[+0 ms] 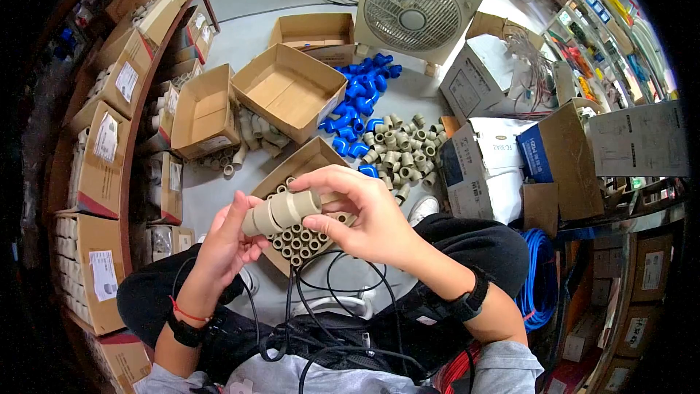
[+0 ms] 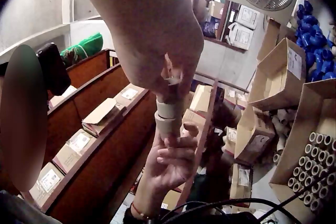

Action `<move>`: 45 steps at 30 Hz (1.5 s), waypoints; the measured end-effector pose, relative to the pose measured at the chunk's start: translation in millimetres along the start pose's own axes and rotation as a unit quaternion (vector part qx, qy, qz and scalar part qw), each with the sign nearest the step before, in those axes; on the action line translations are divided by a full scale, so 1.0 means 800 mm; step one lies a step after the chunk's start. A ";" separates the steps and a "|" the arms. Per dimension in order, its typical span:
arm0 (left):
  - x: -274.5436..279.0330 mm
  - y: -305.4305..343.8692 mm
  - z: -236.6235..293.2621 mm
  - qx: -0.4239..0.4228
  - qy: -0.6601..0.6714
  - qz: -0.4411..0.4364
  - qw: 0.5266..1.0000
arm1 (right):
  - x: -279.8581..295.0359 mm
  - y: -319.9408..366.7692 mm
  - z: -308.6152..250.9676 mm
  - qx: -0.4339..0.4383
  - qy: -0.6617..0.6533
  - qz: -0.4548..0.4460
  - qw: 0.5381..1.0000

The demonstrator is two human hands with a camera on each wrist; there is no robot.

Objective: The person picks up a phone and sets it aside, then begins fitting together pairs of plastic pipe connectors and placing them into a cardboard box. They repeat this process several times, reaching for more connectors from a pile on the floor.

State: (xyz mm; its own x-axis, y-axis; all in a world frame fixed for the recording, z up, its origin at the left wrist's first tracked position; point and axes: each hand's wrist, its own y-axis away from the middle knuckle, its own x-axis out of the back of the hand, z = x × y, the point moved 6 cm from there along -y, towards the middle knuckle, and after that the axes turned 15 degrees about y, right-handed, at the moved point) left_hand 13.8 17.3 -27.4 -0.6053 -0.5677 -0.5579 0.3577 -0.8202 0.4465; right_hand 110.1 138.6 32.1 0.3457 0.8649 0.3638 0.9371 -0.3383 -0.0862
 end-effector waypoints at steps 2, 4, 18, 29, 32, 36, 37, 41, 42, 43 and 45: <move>0.002 0.000 -0.001 0.009 0.008 0.014 1.000 | -0.001 0.000 -0.001 0.002 0.004 -0.007 1.000; 0.003 0.000 -0.001 0.004 0.014 0.020 1.000 | -0.002 -0.001 -0.005 0.022 0.015 -0.014 1.000; -0.002 0.011 -0.001 0.046 -0.007 -0.043 0.998 | -0.009 -0.001 -0.014 0.091 -0.113 -0.038 0.989; 0.000 0.010 -0.006 0.042 0.022 -0.060 0.997 | -0.002 -0.001 -0.015 0.111 0.035 -0.065 0.991; -0.006 0.011 -0.005 0.036 -0.005 -0.076 0.996 | 0.003 -0.001 -0.014 0.076 0.064 -0.056 0.993; -0.008 0.012 -0.001 0.028 0.007 -0.069 0.997 | 0.008 -0.001 -0.013 0.053 -0.030 -0.020 0.998; -0.008 0.012 0.000 0.029 0.020 -0.060 0.998 | 0.010 -0.002 -0.015 0.067 -0.022 -0.021 0.997; -0.002 0.006 -0.001 0.025 0.058 -0.025 0.998 | 0.014 0.000 -0.017 0.098 -0.009 -0.028 0.995; -0.002 0.005 -0.002 0.026 0.059 -0.026 0.998 | 0.014 0.000 -0.016 0.101 -0.014 -0.027 0.994; -0.003 0.005 -0.002 0.026 0.059 -0.026 0.998 | 0.014 0.001 -0.016 0.099 -0.009 -0.032 0.995; -0.005 0.005 -0.002 0.033 0.056 -0.030 0.997 | 0.015 0.002 -0.017 0.095 0.000 -0.040 0.995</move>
State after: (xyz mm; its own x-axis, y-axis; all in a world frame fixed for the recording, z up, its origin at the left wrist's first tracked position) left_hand 18.7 16.2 -25.0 -0.5402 -0.5249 -0.6577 0.2736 -0.8487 0.4526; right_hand 115.2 143.6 49.1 0.2695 0.8862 0.3767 0.9539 -0.1920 -0.2307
